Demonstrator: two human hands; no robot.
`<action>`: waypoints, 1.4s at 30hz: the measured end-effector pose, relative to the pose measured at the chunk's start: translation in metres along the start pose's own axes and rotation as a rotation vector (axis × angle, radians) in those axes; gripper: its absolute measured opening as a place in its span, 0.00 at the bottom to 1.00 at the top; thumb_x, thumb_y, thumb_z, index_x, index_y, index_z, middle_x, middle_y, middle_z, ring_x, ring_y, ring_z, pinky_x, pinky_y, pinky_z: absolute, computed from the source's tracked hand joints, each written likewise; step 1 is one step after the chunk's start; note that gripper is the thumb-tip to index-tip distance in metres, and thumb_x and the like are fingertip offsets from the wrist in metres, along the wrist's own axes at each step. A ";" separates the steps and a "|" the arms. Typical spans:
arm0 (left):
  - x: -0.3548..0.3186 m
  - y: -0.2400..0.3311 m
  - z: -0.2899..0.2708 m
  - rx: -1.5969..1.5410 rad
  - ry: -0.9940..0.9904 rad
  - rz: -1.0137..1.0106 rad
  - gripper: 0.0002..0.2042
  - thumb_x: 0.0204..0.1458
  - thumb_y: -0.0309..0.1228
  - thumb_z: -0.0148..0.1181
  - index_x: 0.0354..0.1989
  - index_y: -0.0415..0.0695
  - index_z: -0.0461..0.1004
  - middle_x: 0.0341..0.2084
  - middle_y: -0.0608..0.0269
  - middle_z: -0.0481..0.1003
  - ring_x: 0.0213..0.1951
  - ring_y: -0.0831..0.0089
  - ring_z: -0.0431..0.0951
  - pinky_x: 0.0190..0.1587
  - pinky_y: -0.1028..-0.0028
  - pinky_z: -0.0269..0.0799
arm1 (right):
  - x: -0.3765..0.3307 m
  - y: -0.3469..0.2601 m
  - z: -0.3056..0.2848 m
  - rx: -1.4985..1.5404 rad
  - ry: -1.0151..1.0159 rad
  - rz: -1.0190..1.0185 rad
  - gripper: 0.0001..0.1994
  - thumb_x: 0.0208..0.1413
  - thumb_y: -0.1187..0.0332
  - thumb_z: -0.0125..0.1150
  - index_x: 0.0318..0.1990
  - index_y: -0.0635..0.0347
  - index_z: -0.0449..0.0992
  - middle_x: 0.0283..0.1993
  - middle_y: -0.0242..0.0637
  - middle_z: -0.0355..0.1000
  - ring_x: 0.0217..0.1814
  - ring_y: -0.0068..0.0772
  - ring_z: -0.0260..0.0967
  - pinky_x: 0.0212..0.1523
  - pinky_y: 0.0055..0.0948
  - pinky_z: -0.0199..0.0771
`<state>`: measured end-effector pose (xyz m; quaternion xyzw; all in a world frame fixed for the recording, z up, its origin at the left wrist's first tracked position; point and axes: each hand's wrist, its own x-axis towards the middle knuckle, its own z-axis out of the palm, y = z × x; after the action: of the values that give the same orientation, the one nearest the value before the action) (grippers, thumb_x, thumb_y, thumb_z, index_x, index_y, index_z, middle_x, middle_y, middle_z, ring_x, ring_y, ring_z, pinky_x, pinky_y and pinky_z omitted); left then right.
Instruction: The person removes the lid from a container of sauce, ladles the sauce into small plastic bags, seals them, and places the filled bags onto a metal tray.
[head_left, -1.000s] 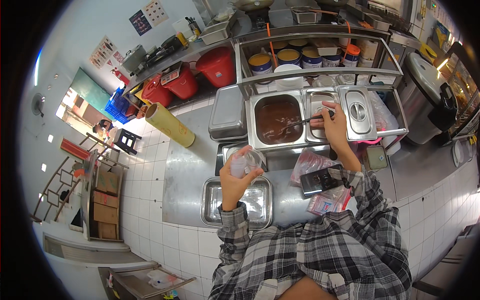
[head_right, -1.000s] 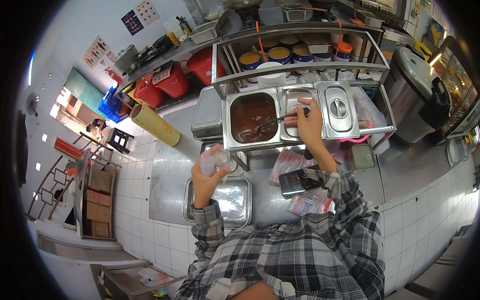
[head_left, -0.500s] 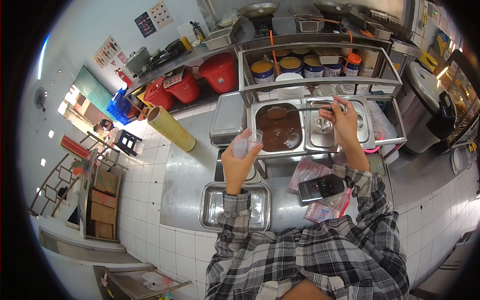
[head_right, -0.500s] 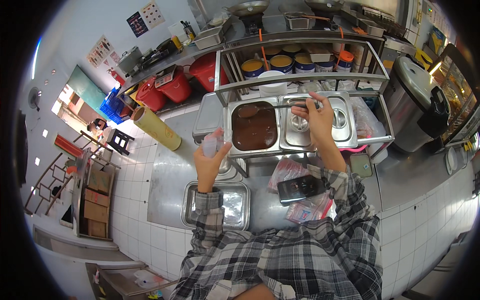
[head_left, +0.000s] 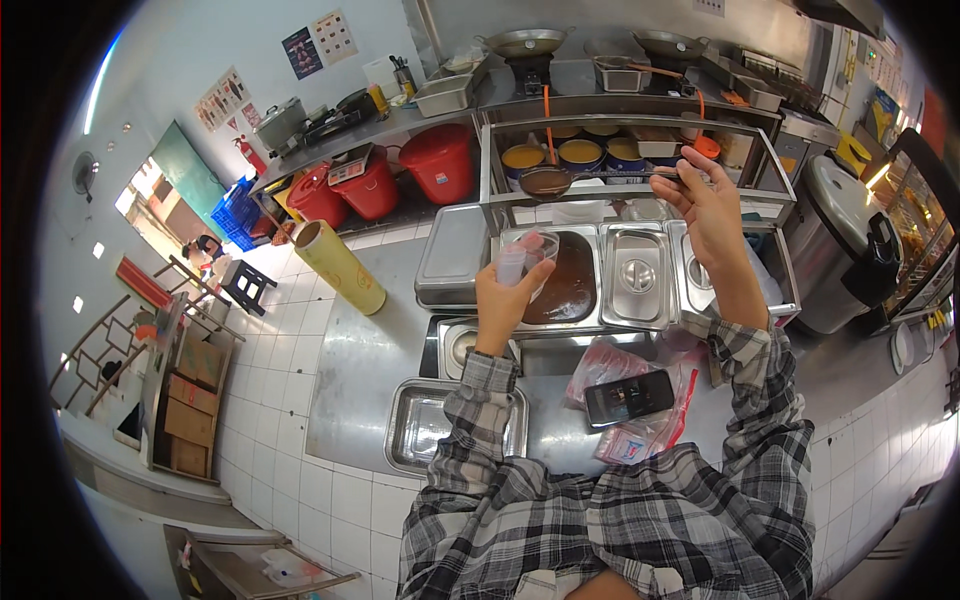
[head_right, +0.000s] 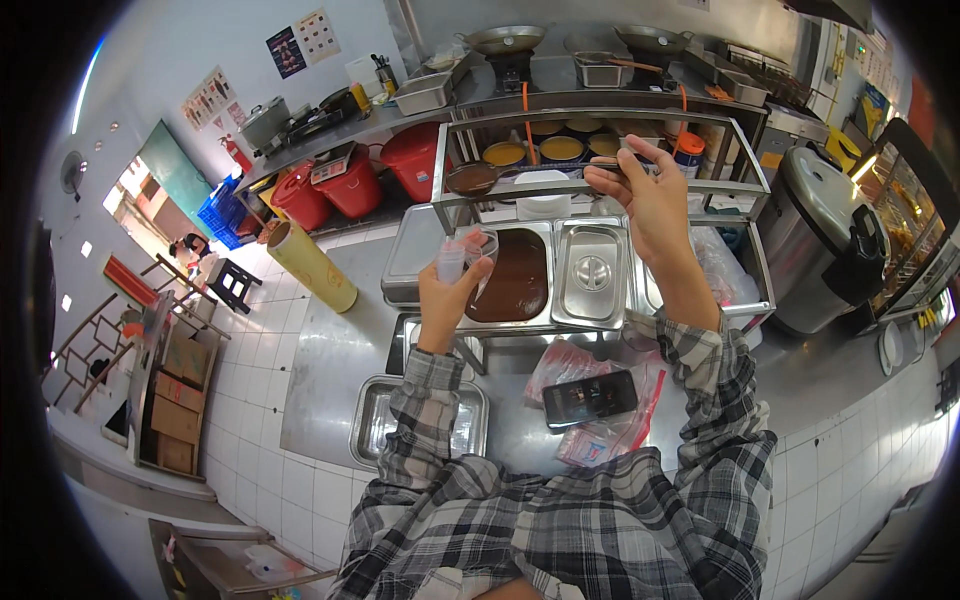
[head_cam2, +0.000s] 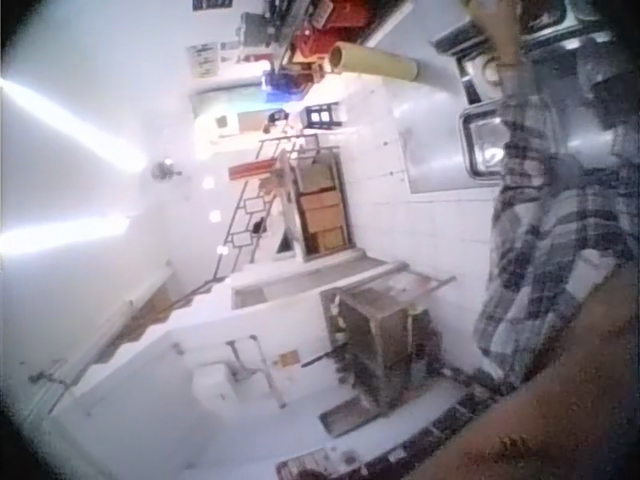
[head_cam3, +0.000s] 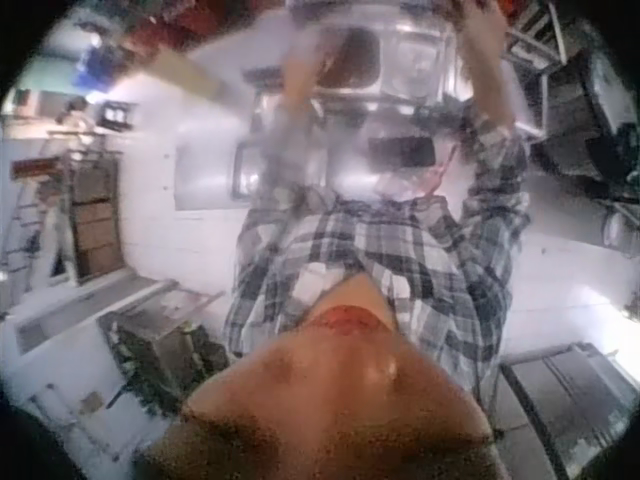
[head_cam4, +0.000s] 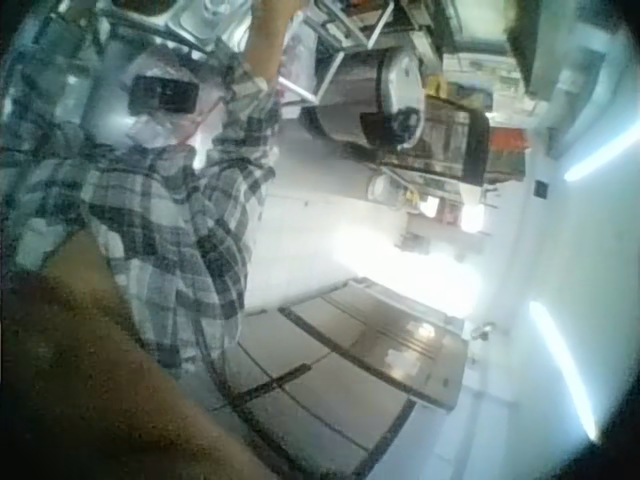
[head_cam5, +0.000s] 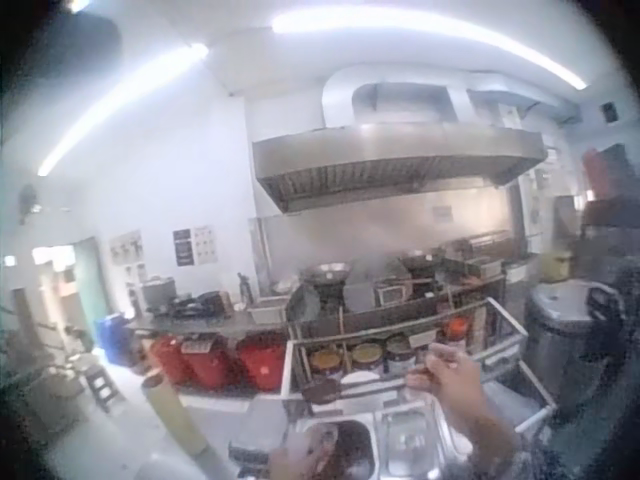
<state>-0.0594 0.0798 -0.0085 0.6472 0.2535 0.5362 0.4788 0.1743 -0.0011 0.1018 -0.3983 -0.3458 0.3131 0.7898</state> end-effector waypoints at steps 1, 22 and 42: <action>0.002 -0.001 0.003 -0.067 -0.002 -0.002 0.19 0.48 0.31 0.68 0.47 0.34 0.74 0.47 0.56 0.75 0.46 0.74 0.75 0.48 0.76 0.70 | -0.001 -0.002 0.001 -0.003 -0.002 -0.002 0.19 0.62 0.73 0.51 0.57 0.72 0.56 0.40 0.58 0.72 0.39 0.44 0.77 0.43 0.31 0.81; 0.012 0.007 0.011 -0.150 0.042 0.016 0.23 0.51 0.33 0.66 0.53 0.34 0.70 0.43 0.59 0.76 0.37 0.78 0.75 0.43 0.78 0.71 | -0.028 -0.029 0.030 -0.216 -0.171 -0.599 0.16 0.64 0.69 0.48 0.56 0.65 0.58 0.37 0.49 0.74 0.33 0.37 0.78 0.35 0.29 0.82; 0.010 0.010 0.008 -0.202 0.082 0.051 0.21 0.50 0.30 0.67 0.49 0.32 0.70 0.48 0.53 0.74 0.50 0.70 0.74 0.54 0.73 0.67 | -0.041 -0.026 0.033 -0.609 -0.664 -1.171 0.14 0.62 0.75 0.49 0.54 0.65 0.61 0.34 0.54 0.76 0.32 0.39 0.76 0.31 0.32 0.79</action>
<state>-0.0510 0.0819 0.0050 0.5796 0.2009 0.5971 0.5169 0.1307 -0.0322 0.1258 -0.2345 -0.7940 -0.1655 0.5359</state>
